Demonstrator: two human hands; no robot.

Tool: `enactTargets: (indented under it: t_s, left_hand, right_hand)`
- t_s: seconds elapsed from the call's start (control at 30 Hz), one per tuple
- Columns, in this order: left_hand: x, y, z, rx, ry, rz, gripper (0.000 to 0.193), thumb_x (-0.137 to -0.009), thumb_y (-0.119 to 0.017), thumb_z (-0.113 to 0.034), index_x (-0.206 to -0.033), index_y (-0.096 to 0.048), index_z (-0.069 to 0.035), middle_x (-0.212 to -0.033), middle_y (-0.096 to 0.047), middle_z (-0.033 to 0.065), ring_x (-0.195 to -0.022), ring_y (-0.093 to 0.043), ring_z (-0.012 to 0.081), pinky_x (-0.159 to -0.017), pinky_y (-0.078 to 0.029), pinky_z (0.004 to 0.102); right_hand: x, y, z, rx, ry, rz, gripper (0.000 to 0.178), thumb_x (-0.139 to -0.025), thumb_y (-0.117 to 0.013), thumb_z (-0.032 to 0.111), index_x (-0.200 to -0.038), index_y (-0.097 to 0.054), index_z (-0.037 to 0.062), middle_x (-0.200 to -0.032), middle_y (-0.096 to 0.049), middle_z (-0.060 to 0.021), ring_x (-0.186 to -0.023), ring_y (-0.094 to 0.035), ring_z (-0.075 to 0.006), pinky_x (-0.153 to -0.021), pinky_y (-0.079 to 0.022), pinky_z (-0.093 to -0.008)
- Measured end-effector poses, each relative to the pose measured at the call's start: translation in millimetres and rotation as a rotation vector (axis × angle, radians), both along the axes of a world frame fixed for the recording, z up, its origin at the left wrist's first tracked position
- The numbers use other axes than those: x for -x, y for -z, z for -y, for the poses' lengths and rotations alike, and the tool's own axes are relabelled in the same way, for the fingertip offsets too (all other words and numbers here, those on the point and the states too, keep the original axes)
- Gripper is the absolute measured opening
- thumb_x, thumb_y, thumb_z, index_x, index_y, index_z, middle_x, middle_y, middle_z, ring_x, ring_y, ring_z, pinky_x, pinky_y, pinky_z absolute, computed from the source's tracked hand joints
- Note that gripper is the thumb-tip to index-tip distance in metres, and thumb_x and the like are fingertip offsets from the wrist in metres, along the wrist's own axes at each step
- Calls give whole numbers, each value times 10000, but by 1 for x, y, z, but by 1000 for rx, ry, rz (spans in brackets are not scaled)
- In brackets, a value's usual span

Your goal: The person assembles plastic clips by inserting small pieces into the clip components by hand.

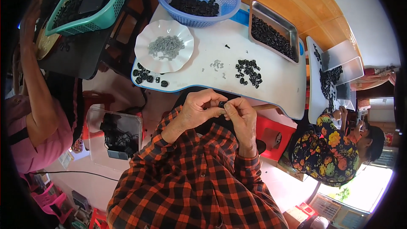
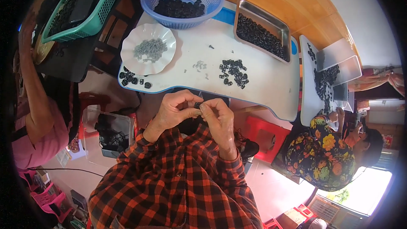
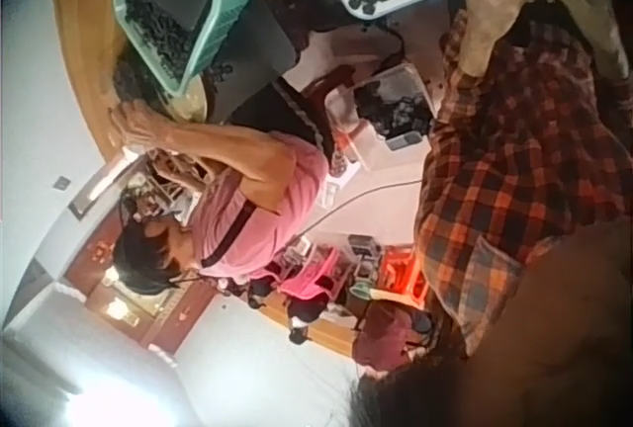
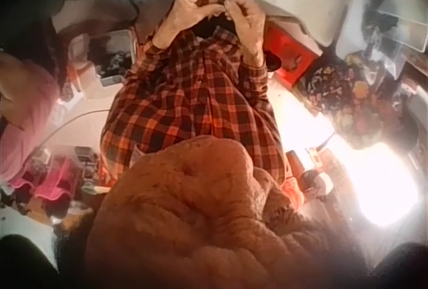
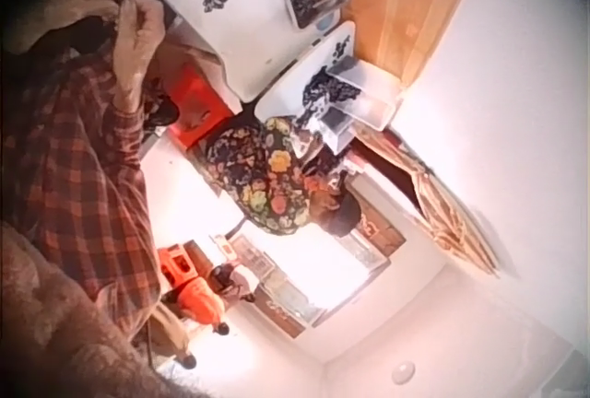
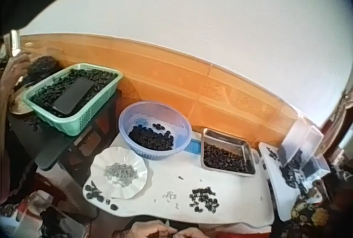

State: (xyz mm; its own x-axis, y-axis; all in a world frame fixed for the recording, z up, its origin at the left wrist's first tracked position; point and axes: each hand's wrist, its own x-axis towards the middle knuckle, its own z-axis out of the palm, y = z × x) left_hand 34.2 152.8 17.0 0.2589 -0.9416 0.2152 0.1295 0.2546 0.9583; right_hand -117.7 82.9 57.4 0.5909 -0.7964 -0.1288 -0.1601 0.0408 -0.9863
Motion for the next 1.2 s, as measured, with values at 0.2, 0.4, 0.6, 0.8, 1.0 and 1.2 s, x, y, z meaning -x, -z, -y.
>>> enactTargets:
  t_s: [0.2,0.4,0.6,0.8,1.0,1.2]
  left_hand:
    - [-1,-5,-5,24,-58,158,281,-753,-752,9,-1018,-660,-2,-738,-600,20,-635,-573,62,-566,-469,196]
    - [-1,-9,-7,57,-78,199,309,-741,-753,25,-1035,-662,-5,-807,-620,40,-666,-594,80,-587,-498,212]
    - [1,-27,-6,78,-6,95,315,-753,-734,46,-1057,-654,13,-850,-624,44,-743,-624,87,-621,-521,208]
    - [9,-33,-6,58,66,-46,294,-780,-706,61,-1066,-641,41,-861,-622,54,-752,-630,97,-642,-538,214]
    - [11,-29,-7,73,84,-95,270,-818,-684,31,-1081,-622,38,-855,-665,64,-712,-644,84,-643,-538,202]
    - [19,-37,-16,46,75,-112,285,-797,-691,55,-1075,-625,58,-873,-616,61,-736,-639,113,-646,-556,231]
  right_hand:
    - [0,-4,-5,-25,25,6,133,-898,-637,104,-962,-626,-12,-769,-622,-13,-675,-551,-52,-609,-459,-186]
    - [3,0,-4,-64,-3,50,113,-890,-638,88,-941,-641,-13,-763,-627,-16,-668,-550,-54,-592,-449,-188]
    - [7,-9,-5,-297,53,253,114,-885,-643,95,-924,-647,-11,-754,-624,-31,-636,-541,-77,-572,-429,-210]
    - [14,-12,-6,-343,35,317,112,-901,-626,108,-912,-637,-3,-769,-627,-39,-637,-533,-77,-574,-423,-211]
    - [15,-19,-11,-267,58,350,92,-888,-634,78,-925,-626,-7,-784,-631,-42,-655,-536,-77,-591,-434,-212]
    - [20,-20,-19,-195,53,395,98,-851,-649,14,-941,-616,-9,-799,-632,-38,-669,-542,-70,-612,-443,-198]
